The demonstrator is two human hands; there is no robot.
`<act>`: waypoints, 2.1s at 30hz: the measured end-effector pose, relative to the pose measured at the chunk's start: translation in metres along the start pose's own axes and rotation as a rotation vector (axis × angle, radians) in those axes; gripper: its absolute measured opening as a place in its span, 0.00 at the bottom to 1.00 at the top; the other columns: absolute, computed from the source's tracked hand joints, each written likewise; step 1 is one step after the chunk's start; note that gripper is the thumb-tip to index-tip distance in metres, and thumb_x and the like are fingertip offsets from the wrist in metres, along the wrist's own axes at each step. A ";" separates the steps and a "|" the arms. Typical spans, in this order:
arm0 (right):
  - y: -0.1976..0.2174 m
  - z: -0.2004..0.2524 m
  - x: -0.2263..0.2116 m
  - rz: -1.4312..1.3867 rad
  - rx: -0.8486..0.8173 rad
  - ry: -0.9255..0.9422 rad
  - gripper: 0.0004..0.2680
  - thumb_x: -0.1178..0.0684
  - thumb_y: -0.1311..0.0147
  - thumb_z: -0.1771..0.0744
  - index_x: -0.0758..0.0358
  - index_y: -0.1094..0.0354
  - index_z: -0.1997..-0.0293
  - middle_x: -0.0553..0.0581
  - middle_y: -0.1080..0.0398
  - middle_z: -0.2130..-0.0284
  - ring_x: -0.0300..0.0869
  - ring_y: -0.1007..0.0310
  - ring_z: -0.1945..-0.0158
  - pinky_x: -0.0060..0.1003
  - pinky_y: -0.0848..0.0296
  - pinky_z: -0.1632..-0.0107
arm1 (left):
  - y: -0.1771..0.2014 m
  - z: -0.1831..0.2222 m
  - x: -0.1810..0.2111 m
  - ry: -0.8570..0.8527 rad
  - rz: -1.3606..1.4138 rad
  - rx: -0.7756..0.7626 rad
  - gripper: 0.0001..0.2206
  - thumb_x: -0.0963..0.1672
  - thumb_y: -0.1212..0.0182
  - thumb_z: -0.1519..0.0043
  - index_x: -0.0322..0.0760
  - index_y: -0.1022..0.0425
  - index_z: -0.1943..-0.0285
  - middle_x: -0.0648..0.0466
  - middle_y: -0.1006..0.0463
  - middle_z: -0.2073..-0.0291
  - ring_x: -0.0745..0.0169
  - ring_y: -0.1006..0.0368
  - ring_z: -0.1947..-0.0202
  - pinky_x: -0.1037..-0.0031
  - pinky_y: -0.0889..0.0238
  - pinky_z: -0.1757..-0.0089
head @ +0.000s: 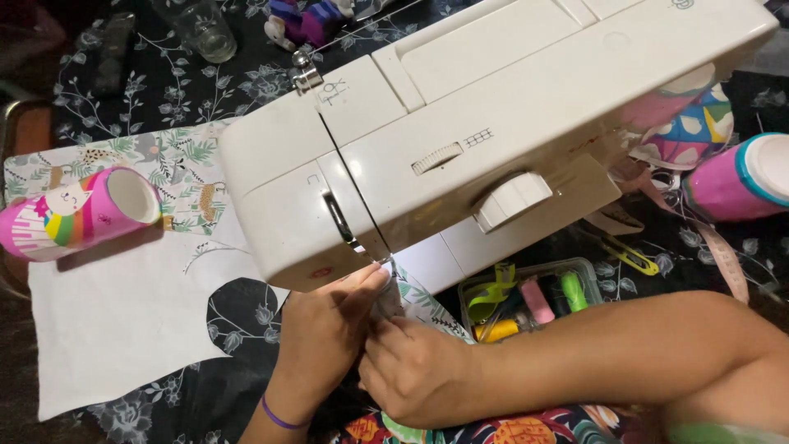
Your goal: Wrapping a cylindrical container with patterned fabric, sewing components, and trimming the edges with scissors.
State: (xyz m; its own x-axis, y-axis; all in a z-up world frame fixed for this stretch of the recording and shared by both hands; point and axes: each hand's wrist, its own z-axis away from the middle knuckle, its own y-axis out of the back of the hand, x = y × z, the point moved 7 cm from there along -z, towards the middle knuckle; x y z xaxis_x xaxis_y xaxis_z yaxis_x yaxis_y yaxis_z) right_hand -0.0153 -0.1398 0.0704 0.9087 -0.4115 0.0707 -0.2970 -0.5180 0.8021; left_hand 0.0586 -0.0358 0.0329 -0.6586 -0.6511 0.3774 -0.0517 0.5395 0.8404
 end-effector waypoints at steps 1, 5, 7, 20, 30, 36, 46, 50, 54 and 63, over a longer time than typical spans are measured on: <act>0.002 -0.001 0.003 -0.058 -0.013 0.029 0.11 0.60 0.55 0.26 0.74 0.27 0.63 0.71 0.29 0.69 0.57 0.34 0.68 0.50 0.27 0.56 | -0.001 0.001 -0.002 -0.001 -0.020 0.005 0.20 0.40 0.41 0.39 0.50 0.23 0.37 0.53 0.13 0.44 0.49 0.14 0.52 0.60 0.30 0.71; 0.016 -0.010 0.034 -0.459 -0.003 -0.052 0.08 0.58 0.46 0.27 0.78 0.25 0.53 0.67 0.26 0.63 0.55 0.27 0.62 0.47 0.21 0.50 | -0.002 0.005 -0.002 -0.076 -0.084 0.080 0.17 0.40 0.39 0.40 0.43 0.18 0.42 0.55 0.14 0.42 0.53 0.15 0.56 0.60 0.29 0.66; 0.000 0.005 0.059 -0.415 -0.037 -0.144 0.08 0.56 0.45 0.29 0.72 0.26 0.49 0.62 0.26 0.62 0.54 0.27 0.63 0.49 0.22 0.54 | -0.002 0.007 -0.008 -0.073 -0.090 0.070 0.17 0.41 0.40 0.36 0.44 0.20 0.38 0.56 0.14 0.42 0.53 0.15 0.55 0.58 0.30 0.67; -0.056 0.034 0.115 -0.185 -0.169 -0.291 0.06 0.52 0.41 0.30 0.47 0.22 0.48 0.54 0.21 0.64 0.51 0.23 0.71 0.49 0.29 0.75 | -0.004 0.022 -0.023 -0.100 -0.104 0.028 0.27 0.37 0.47 0.44 0.38 0.26 0.32 0.57 0.15 0.44 0.55 0.18 0.56 0.58 0.47 0.72; -0.081 0.046 0.131 -0.241 -0.507 -0.348 0.10 0.58 0.37 0.35 0.44 0.17 0.53 0.47 0.19 0.72 0.48 0.22 0.72 0.47 0.26 0.73 | -0.008 0.027 -0.032 -0.118 -0.182 -0.036 0.25 0.37 0.50 0.38 0.39 0.29 0.29 0.60 0.15 0.46 0.52 0.25 0.72 0.58 0.47 0.68; -0.083 0.043 0.132 -0.255 -0.731 -0.490 0.12 0.45 0.45 0.32 0.35 0.23 0.42 0.51 0.18 0.67 0.52 0.19 0.66 0.55 0.26 0.70 | -0.004 0.025 -0.034 -0.128 -0.173 -0.043 0.27 0.38 0.49 0.41 0.40 0.28 0.28 0.60 0.14 0.47 0.47 0.26 0.74 0.56 0.43 0.68; -0.101 0.063 0.131 -0.149 -0.871 -0.546 0.15 0.41 0.46 0.32 0.29 0.28 0.37 0.42 0.18 0.57 0.49 0.18 0.56 0.56 0.21 0.67 | -0.007 0.030 -0.043 -0.118 -0.218 -0.069 0.27 0.37 0.52 0.39 0.47 0.27 0.29 0.65 0.26 0.74 0.53 0.43 0.78 0.60 0.47 0.65; -0.092 0.066 0.126 -0.028 -0.469 -0.348 0.09 0.45 0.39 0.34 0.39 0.20 0.49 0.45 0.19 0.65 0.47 0.19 0.63 0.51 0.24 0.75 | -0.009 0.031 -0.043 -0.085 -0.154 -0.003 0.27 0.35 0.53 0.39 0.47 0.27 0.31 0.70 0.16 0.57 0.53 0.40 0.72 0.60 0.43 0.61; -0.081 0.058 0.123 -0.078 -0.362 -0.318 0.12 0.46 0.36 0.34 0.41 0.24 0.45 0.49 0.20 0.61 0.48 0.20 0.61 0.50 0.25 0.74 | -0.007 0.025 -0.042 -0.055 -0.093 -0.008 0.27 0.32 0.56 0.41 0.47 0.26 0.36 0.70 0.23 0.66 0.58 0.41 0.72 0.63 0.48 0.63; -0.089 0.057 0.127 -0.118 -0.539 -0.415 0.06 0.44 0.40 0.33 0.47 0.20 0.55 0.51 0.18 0.68 0.52 0.19 0.68 0.54 0.25 0.74 | 0.017 0.008 -0.021 -0.041 -0.072 0.127 0.19 0.34 0.44 0.40 0.44 0.20 0.43 0.65 0.18 0.66 0.48 0.27 0.67 0.56 0.36 0.60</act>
State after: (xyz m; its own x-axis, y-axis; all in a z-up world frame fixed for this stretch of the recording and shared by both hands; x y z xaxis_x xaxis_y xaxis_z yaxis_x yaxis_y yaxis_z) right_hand 0.1099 -0.1886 -0.0254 0.7067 -0.6838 -0.1816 0.0820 -0.1758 0.9810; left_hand 0.0655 -0.0085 0.0364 -0.6799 -0.6696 0.2990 -0.1932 0.5569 0.8078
